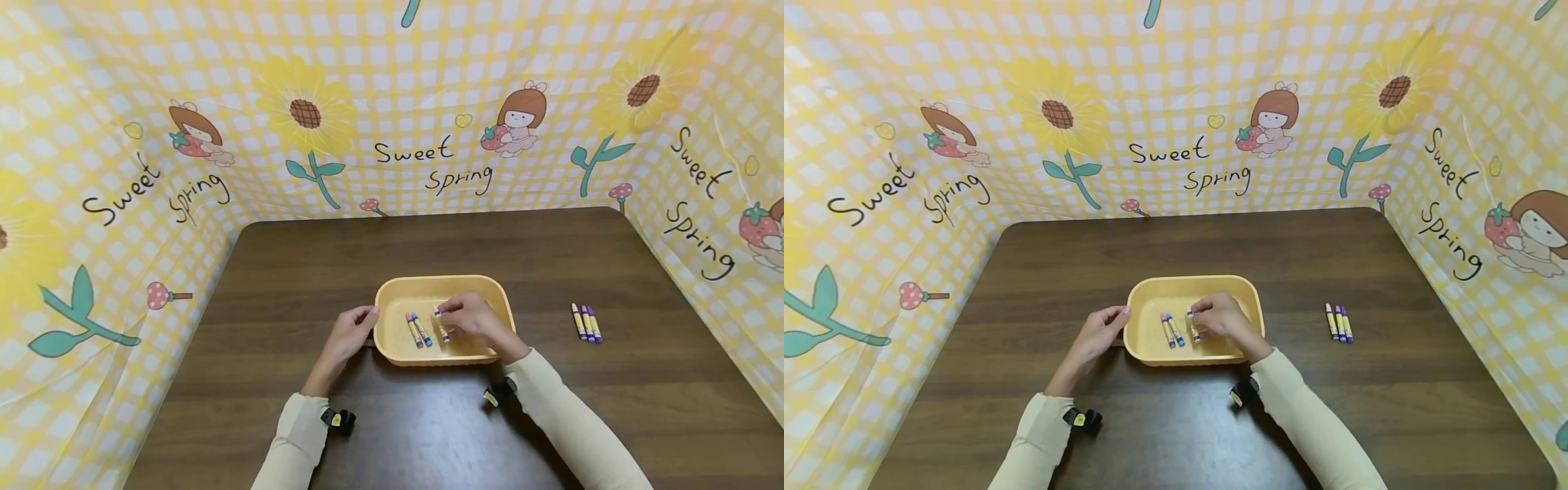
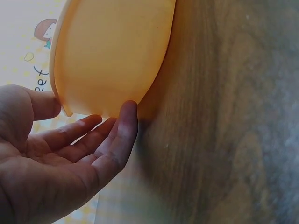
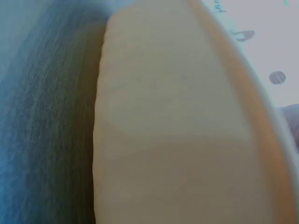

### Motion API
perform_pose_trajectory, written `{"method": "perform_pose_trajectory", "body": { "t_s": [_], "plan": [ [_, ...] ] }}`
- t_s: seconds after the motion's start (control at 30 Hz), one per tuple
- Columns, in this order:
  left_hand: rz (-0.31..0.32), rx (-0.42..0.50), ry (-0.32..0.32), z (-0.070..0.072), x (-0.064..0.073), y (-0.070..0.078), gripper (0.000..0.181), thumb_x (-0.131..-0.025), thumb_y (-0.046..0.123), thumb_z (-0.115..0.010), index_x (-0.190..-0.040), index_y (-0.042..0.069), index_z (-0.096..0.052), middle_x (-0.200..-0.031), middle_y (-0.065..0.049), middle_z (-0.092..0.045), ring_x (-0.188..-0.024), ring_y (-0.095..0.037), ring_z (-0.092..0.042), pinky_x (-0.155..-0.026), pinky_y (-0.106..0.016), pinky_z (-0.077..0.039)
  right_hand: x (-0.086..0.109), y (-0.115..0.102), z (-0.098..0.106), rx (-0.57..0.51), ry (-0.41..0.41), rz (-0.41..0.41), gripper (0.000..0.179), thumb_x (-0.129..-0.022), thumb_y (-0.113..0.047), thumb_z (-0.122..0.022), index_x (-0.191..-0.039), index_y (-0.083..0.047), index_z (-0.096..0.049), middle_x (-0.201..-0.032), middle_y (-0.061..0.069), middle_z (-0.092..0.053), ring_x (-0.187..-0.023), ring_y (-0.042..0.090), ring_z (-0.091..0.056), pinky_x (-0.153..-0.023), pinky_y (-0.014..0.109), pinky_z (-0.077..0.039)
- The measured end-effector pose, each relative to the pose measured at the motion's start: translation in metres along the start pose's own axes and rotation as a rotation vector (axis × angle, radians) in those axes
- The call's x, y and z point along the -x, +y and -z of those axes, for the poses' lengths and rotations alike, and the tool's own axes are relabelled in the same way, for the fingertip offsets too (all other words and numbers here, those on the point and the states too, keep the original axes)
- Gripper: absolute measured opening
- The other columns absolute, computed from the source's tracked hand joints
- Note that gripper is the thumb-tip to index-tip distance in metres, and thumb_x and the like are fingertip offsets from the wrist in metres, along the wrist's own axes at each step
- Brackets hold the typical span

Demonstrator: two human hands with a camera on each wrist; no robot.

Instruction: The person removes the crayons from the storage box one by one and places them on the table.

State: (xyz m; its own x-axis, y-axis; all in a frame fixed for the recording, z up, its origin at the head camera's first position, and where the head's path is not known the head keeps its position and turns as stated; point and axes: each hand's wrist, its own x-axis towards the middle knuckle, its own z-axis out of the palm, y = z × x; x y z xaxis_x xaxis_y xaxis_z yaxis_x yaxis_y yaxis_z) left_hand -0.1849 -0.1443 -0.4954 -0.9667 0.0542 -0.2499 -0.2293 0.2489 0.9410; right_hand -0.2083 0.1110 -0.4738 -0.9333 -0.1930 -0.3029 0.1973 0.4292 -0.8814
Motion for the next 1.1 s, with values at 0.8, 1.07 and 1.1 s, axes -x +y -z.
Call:
{"method": "perform_pose_trajectory", "body": {
  "t_s": [0.8, 1.07, 1.1],
  "plan": [
    [0.024, 0.006, -0.003, 0.001, -0.002, -0.001, 0.046, -0.107, 0.031, -0.053, -0.138, -0.003, -0.058, -0.123, -0.023, -0.063, -0.095, -0.021, -0.067, -0.075, -0.028, -0.063, 0.044, 0.026, 0.127, -0.755, -0.088, 0.074, 0.032, -0.098, 0.009, -0.057, -0.096, -0.013, -0.081, -0.094, 0.001, -0.078, -0.083, 0.013, -0.074, -0.074, 0.031, -0.063],
    [0.013, 0.016, -0.028, 0.001, -0.006, 0.000, 0.045, -0.108, 0.029, -0.052, -0.137, -0.004, -0.057, -0.122, -0.024, -0.063, -0.095, -0.021, -0.068, -0.073, -0.026, -0.062, 0.059, 0.061, 0.178, -0.890, -0.095, 0.115, 0.037, -0.101, 0.011, -0.048, -0.099, -0.006, -0.080, -0.096, 0.006, -0.077, -0.085, 0.014, -0.073, -0.075, 0.032, -0.063],
    [0.014, 0.021, -0.030, 0.000, -0.006, 0.000, 0.045, -0.108, 0.029, -0.052, -0.137, -0.005, -0.057, -0.121, -0.024, -0.063, -0.095, -0.020, -0.068, -0.072, -0.026, -0.062, 0.061, 0.066, 0.185, -0.912, -0.100, 0.122, 0.037, -0.102, 0.012, -0.046, -0.100, -0.005, -0.080, -0.097, 0.007, -0.077, -0.086, 0.015, -0.073, -0.076, 0.033, -0.063]
  ]
}}
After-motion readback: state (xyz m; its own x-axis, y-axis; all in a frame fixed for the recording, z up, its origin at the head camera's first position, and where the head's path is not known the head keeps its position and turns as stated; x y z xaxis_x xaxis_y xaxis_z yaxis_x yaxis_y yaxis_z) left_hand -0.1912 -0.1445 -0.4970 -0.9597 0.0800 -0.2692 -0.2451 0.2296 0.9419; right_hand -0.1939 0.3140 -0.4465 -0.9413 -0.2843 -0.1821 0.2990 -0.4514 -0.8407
